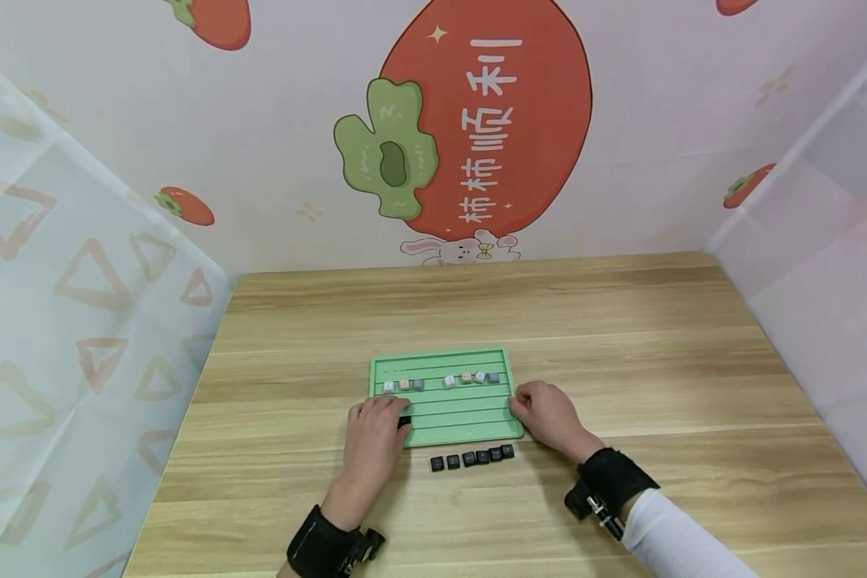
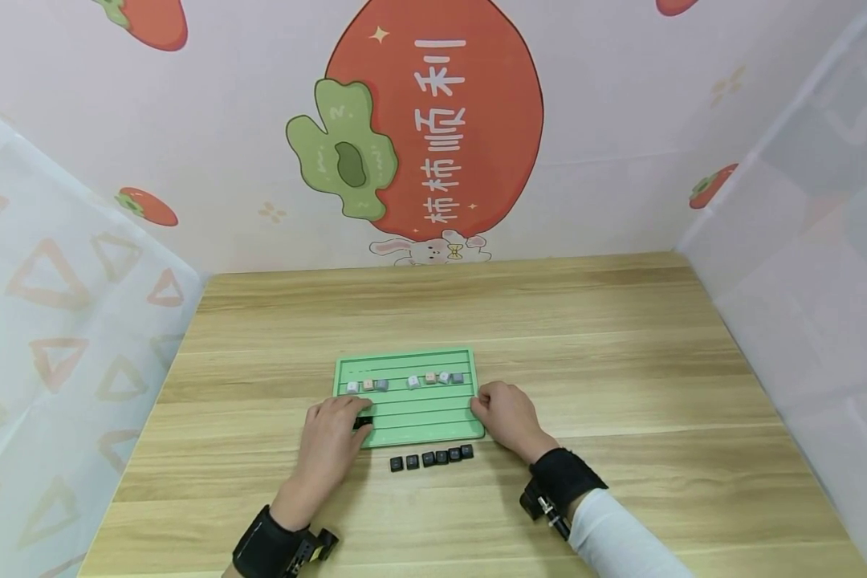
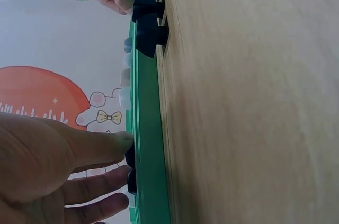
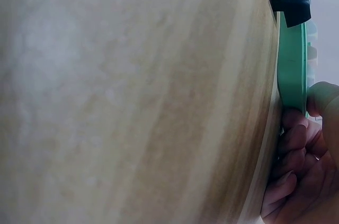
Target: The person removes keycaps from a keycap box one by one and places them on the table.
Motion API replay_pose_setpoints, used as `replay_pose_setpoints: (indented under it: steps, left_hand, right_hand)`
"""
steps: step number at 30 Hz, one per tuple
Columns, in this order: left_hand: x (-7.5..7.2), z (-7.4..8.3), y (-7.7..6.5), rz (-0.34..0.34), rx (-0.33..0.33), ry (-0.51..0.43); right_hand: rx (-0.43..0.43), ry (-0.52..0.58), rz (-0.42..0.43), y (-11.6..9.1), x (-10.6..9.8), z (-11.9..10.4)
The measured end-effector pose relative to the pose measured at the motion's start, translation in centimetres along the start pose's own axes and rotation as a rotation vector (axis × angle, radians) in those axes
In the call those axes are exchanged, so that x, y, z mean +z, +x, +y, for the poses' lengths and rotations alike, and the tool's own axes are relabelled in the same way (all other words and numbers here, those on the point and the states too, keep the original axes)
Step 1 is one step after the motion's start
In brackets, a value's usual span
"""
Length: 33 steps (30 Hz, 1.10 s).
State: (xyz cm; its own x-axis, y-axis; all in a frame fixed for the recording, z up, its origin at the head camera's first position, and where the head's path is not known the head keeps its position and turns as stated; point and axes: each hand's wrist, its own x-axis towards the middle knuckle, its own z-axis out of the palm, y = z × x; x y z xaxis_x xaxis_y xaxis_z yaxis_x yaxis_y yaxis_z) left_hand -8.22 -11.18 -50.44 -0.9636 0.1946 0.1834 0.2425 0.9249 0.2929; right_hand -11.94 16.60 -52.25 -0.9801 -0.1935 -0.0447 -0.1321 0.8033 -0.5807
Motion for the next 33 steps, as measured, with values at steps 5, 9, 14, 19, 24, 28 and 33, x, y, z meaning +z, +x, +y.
replay_pose_setpoints:
  steps: [5,9,14,19,24,28,33]
  left_hand:
    - [0.12,-0.02,-0.11,0.006,0.011,-0.01]
    - [0.26,-0.06,-0.19,0.006,0.014,-0.01]
    - [0.28,-0.05,-0.26,0.011,0.025,-0.001]
    - [0.26,0.01,-0.26,0.018,0.035,0.006]
    - [0.26,0.03,-0.26,0.026,0.038,0.005]
    - [0.25,0.04,-0.25,0.027,0.033,0.001]
    - [0.28,0.1,-0.21,0.032,0.027,-0.003]
  right_hand:
    - [-0.006,0.003,-0.002,-0.02,0.0,-0.02]
    - [-0.017,-0.007,0.009,-0.03,0.06,0.02]
    - [-0.028,-0.023,0.022,0.0,0.16,0.05]
    - [-0.027,-0.021,0.022,-0.03,0.14,0.07]
    - [-0.027,-0.017,0.026,-0.05,0.15,0.05]
    - [-0.023,-0.018,0.028,0.0,0.21,0.09]
    - [-0.021,-0.018,0.025,0.03,0.28,0.19]
